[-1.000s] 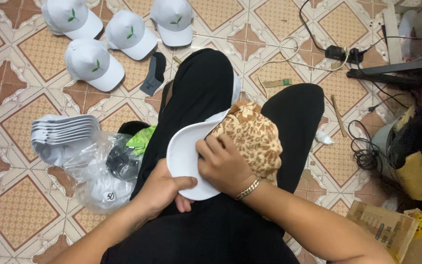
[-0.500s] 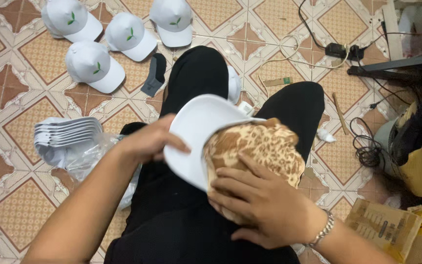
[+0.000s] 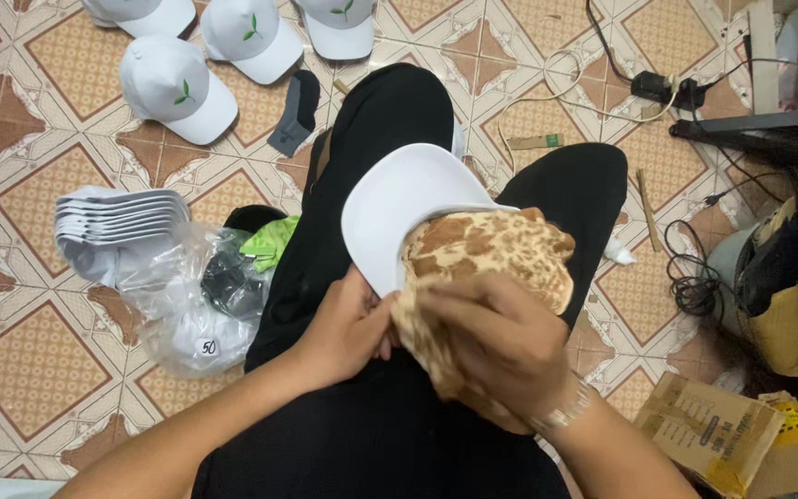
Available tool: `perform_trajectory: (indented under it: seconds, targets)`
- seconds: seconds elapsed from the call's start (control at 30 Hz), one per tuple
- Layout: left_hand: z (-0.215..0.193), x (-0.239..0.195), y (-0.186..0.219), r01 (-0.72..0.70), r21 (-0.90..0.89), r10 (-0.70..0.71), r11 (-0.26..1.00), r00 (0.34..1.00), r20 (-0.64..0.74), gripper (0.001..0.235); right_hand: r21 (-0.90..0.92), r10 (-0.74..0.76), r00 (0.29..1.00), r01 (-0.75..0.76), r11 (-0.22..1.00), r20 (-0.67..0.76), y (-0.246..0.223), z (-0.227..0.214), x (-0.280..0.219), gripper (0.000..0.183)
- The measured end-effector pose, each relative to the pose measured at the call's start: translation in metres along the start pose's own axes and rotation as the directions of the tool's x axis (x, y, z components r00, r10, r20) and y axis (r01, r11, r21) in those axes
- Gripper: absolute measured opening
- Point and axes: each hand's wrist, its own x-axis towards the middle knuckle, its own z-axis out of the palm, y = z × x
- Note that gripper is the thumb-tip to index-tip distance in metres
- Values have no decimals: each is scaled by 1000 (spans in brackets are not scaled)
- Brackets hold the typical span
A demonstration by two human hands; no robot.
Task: The person sits on the floor and uses a hair dryer to dry a white cap with a green leaf logo. They hold the cap in one hand and direct the hair dryer at the logo and other parts of the cap. Several other similar caps are visible on the floor nearby.
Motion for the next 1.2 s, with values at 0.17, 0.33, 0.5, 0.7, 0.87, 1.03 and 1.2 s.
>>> perform_trajectory:
  seconds: [0.17,0.33,0.5,0.7,0.87,1.03,1.2]
  targets:
    - [-2,-3,8,68,56,-67,996,998,-15,25,-343,-139,976,191,920,171,-16,10,31,28]
    - [-9,4,6,-186,244,231,952,958,-170,23,-398,-91,965,186,898,245,-30,-8,20,52]
    - [-4,8,7,-102,307,146,946,981,-127,26,-541,11,931,202,817,364,-5,10,-1,43]
    - [-5,2,11,-78,347,106,934,993,-60,33,-570,207,689,352,742,695,-2,38,0,12]
    - [-12,12,7,-71,338,130,938,979,-156,29,-446,-89,823,391,805,560,1,30,25,27]
    - [-14,14,4,-122,247,178,961,959,-220,26,-202,-166,961,212,956,222,-1,-7,17,40]
    - [-4,15,0,-156,382,242,911,952,-189,30,-426,-45,937,199,883,345,9,31,12,37]
